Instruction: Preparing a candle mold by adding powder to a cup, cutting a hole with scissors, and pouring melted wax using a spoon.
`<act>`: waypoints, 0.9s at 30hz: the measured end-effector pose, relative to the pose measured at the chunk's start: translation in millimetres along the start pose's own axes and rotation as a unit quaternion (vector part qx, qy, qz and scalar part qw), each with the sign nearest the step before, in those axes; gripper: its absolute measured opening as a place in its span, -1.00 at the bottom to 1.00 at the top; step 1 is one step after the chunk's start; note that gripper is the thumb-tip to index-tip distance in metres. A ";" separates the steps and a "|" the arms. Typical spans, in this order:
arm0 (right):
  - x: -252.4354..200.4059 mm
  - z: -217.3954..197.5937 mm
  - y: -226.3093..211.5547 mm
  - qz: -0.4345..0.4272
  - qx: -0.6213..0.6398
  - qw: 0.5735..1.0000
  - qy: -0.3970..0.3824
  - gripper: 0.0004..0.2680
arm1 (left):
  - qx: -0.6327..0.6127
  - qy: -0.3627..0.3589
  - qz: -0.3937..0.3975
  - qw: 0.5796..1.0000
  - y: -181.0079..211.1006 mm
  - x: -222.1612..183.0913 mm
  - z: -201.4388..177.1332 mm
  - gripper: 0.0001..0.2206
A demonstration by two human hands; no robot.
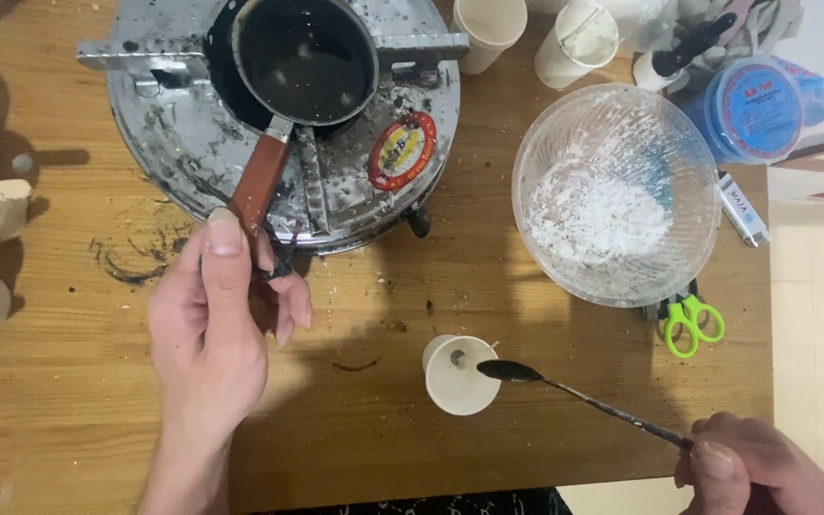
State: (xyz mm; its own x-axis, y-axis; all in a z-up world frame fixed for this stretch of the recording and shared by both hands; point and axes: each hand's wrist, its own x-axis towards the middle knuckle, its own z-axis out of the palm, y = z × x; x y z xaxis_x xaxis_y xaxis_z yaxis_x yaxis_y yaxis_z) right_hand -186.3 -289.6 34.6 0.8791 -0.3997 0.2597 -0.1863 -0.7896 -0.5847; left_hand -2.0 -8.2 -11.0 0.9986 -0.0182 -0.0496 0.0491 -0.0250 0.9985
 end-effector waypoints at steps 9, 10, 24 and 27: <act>-5.2 -31.8 47.1 0.013 -0.144 0.971 -0.193 -0.58 | 0.000 0.002 -0.009 1.000 0.1 -0.4 -1.2 -0.62; -12.6 -26.3 27.5 0.056 -0.237 0.964 -0.106 -0.59 | -0.001 0.003 -0.012 1.000 -0.7 -0.3 -1.2 -0.61; 2.3 -85.3 194.6 -0.263 -0.071 0.828 -0.491 -0.77 | -0.013 0.011 -0.016 1.000 -0.9 -0.3 0.7 -0.62; 2.4 -84.3 189.4 -0.279 -0.105 0.820 -0.488 -0.79 | -0.006 0.007 -0.011 1.000 -0.2 -0.5 -0.1 -0.61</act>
State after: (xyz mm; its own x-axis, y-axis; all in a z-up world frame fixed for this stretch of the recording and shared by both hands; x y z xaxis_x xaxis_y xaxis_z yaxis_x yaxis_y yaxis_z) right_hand -256.5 -479.4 -10.7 0.7664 0.5336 -0.3578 0.3828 -0.8265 -0.4128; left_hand -2.6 -8.2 -11.2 0.9974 -0.0047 -0.0718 0.0717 -0.0136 0.9973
